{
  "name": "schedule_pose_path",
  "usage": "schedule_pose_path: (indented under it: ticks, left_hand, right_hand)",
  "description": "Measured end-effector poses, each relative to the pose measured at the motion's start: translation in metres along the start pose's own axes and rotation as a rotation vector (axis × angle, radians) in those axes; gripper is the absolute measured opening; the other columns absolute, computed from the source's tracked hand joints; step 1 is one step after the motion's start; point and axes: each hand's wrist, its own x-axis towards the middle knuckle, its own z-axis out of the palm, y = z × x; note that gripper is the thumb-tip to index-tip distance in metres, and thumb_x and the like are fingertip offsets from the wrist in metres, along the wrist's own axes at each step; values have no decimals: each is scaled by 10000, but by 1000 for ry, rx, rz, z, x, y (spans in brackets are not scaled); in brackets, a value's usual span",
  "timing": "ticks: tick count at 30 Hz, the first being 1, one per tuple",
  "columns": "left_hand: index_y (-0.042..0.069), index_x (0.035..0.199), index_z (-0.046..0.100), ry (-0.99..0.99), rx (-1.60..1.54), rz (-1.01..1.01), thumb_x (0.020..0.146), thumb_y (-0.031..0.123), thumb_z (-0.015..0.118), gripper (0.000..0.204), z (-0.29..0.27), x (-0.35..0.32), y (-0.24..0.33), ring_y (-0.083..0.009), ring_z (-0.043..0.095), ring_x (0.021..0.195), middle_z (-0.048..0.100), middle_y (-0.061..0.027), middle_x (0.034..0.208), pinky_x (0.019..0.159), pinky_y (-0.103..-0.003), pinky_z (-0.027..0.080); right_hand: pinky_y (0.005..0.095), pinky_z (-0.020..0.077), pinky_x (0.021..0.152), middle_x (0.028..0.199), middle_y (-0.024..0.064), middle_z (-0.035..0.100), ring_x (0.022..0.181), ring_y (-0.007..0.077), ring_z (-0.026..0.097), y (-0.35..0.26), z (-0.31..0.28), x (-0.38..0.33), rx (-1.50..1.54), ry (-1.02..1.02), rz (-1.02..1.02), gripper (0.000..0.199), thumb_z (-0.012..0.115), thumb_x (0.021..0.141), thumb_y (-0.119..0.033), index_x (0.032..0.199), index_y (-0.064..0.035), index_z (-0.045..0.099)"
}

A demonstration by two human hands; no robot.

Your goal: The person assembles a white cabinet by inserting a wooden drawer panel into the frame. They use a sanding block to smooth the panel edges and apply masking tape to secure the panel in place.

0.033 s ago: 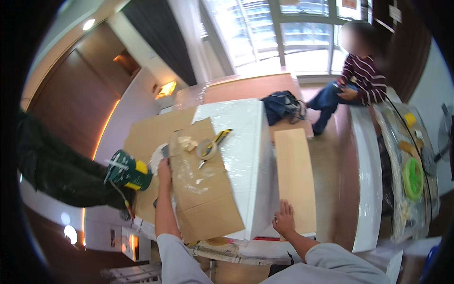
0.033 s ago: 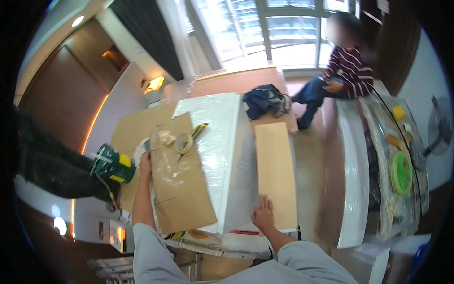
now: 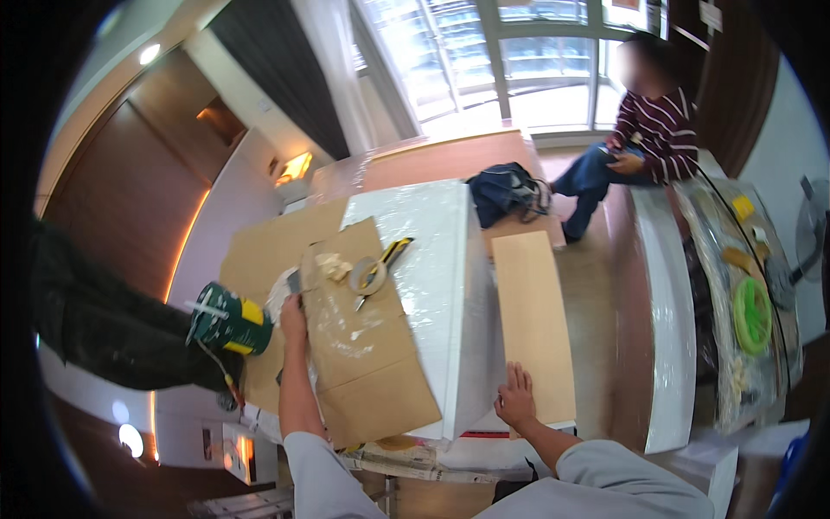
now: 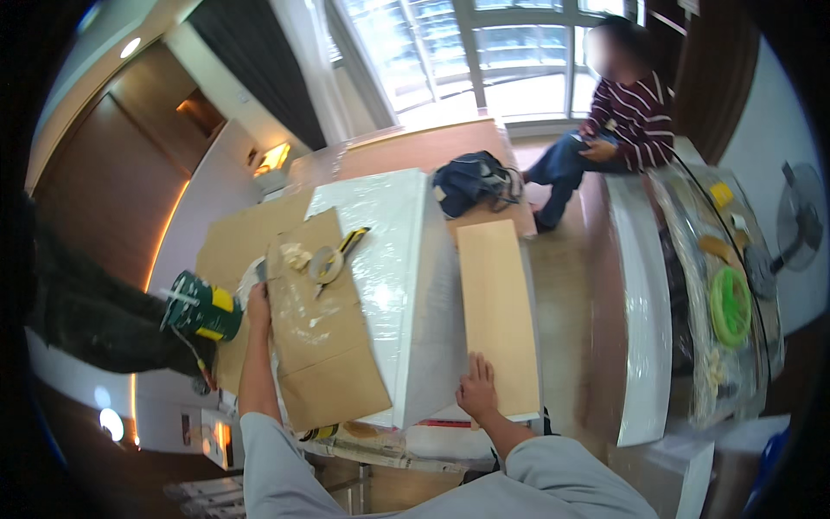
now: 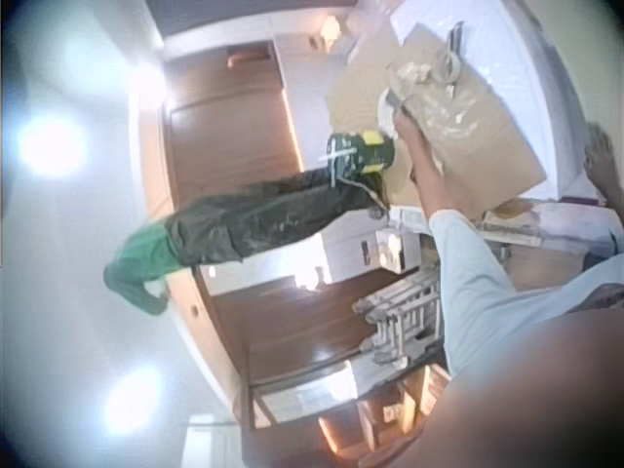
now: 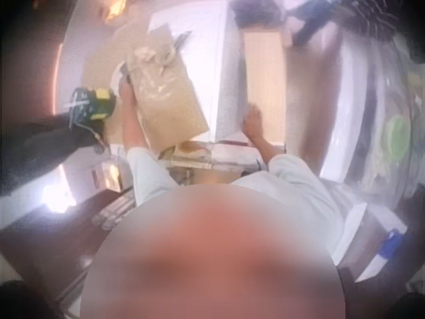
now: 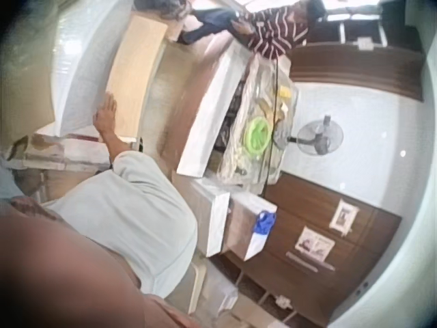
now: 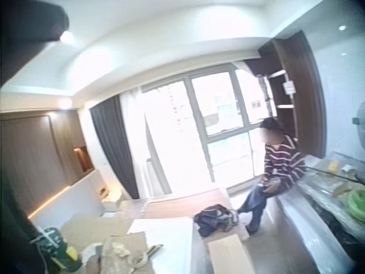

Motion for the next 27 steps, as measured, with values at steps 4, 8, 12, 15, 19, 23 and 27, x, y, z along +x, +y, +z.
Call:
schedule_pose_path:
  ticks: [4, 8, 12, 15, 19, 23, 27]
  left_hand:
    - [81, 1164, 684, 51, 163, -50, 897, 135, 599, 286, -6, 0, 11, -357, 650, 1006, 677, -155, 1103, 856, -445, 509]
    - [95, 1191, 677, 38, 141, 6, 924, 176, 576, 296, -6, 13, 19, -344, 647, 1034, 661, -165, 1148, 873, -434, 505]
    - [112, 1202, 674, -3, 93, -186, 975, 251, 485, 326, -4, 17, 29, -369, 662, 1009, 692, -171, 1132, 838, -450, 509]
    - [106, 1191, 674, 225, 249, -221, 986, 246, 468, 322, -4, 15, 27, -394, 663, 982, 711, -173, 1071, 814, -469, 505]
    - [7, 1219, 618, 522, 244, -377, 1016, 253, 447, 361, -29, 7, -7, -427, 660, 941, 681, -238, 1105, 798, -505, 505]
    - [-94, 1235, 578, 766, -519, -584, 1013, 251, 481, 422, -75, -52, -17, -378, 659, 961, 665, -244, 1108, 712, -459, 542]
    - [20, 1328, 530, 853, -965, -446, 978, 339, 521, 473, -99, -214, 58, -245, 583, 1104, 570, -101, 1277, 874, -396, 531]
  right_hand:
    - [590, 230, 1172, 1547, 295, 325, 1458, 465, 268, 2, -4, -2, 6, 26, -18, 168, 679, 730, -153, 819, -11, 668]
    - [581, 219, 1177, 1545, 293, 325, 1457, 464, 267, 6, -4, 6, -36, 36, -23, 156, 687, 737, -153, 825, -35, 637]
    - [579, 226, 1174, 1543, 288, 334, 1457, 458, 274, 6, -6, 9, 9, 20, -16, 157, 686, 737, -151, 835, -38, 640]
    - [576, 225, 1176, 1544, 285, 336, 1460, 451, 274, 6, -7, 8, 3, 21, -6, 152, 683, 740, -152, 838, -43, 643]
    - [570, 220, 1181, 1550, 278, 334, 1467, 443, 266, 8, -6, 8, -13, 39, -2, 156, 679, 743, -163, 841, -46, 650]
    - [568, 220, 1182, 1559, 275, 325, 1472, 437, 258, 10, -5, 6, -43, -8, 15, 187, 678, 742, -187, 858, -42, 660]
    - [559, 198, 1197, 1577, 264, 302, 1482, 427, 236, 14, -10, 3, 13, 22, 23, 225, 687, 730, -193, 876, -22, 684]
